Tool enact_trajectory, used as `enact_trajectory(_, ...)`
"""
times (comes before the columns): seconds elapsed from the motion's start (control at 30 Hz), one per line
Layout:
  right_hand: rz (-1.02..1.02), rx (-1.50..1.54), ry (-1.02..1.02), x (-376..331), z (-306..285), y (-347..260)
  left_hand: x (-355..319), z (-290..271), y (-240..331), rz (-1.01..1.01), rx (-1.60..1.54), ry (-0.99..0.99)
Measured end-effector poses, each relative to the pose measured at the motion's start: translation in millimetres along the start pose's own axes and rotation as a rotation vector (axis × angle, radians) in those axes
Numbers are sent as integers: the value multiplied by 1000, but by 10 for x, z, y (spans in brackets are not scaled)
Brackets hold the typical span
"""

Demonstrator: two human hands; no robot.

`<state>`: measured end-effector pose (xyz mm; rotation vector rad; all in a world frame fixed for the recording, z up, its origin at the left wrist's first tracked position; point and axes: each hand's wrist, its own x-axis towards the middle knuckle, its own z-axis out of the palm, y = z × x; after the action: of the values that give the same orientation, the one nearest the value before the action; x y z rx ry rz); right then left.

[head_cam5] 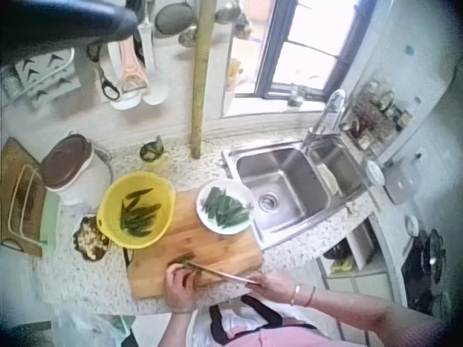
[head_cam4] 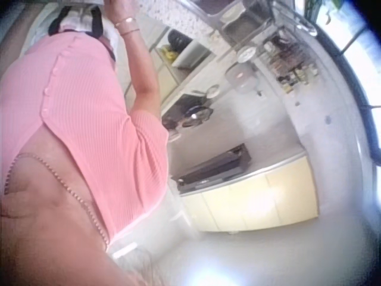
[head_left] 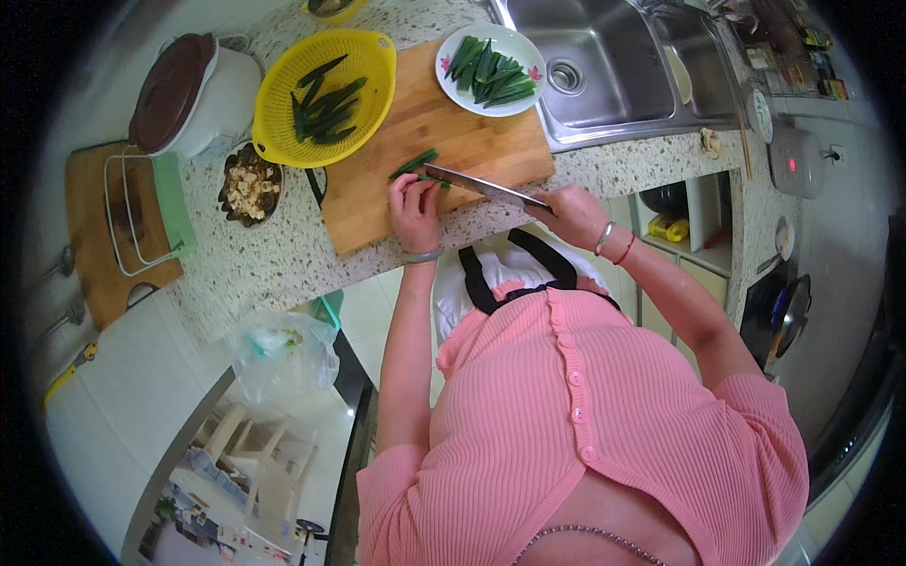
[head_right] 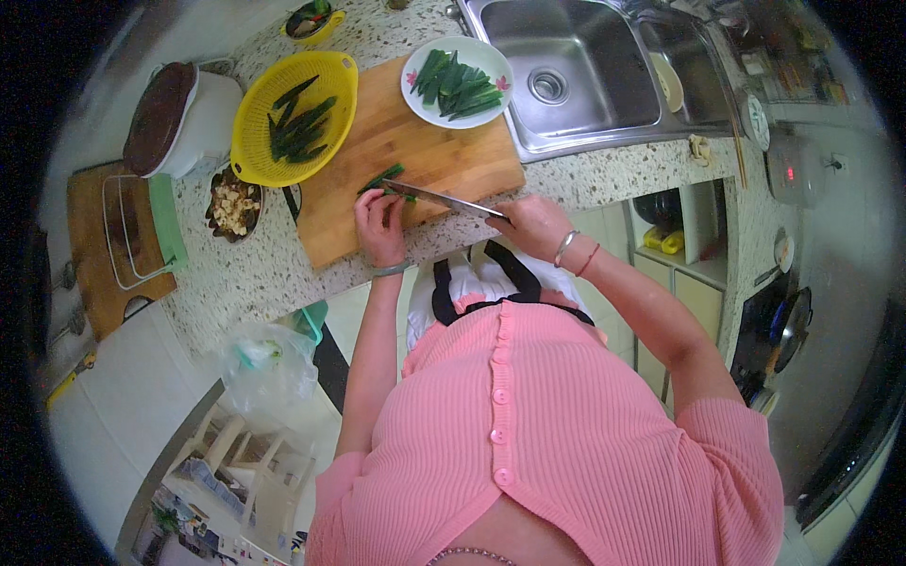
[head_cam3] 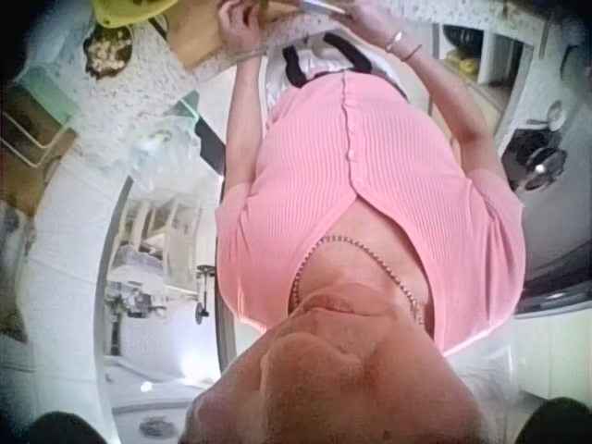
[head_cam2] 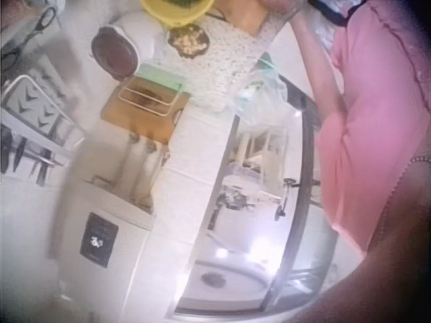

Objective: The person stands at a kitchen counter and uses a cleaver to chop green okra pods on a wooden cutting board. They repeatedly pick up okra from a yellow colander, trim the ends, and slice the pods into smaller pieces, placing the finished pieces onto a white plate.

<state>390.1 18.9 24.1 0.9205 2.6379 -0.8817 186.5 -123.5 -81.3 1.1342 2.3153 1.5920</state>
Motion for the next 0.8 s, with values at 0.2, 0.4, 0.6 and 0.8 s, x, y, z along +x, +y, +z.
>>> enact_trajectory(0.2,15,-50,-54,73,-82,-48,-21,27,-23,-16,41,25)
enact_trajectory(0.4,31,-25,-120,210,-88,-90,-14,30,-29,41,54,39)
enact_trajectory(0.6,-3,40,-123,154,-144,60,-19,19,-52,3,7,9)
enact_trajectory(0.8,132,142,-169,-49,-341,205,115,2,138,-14,52,74)
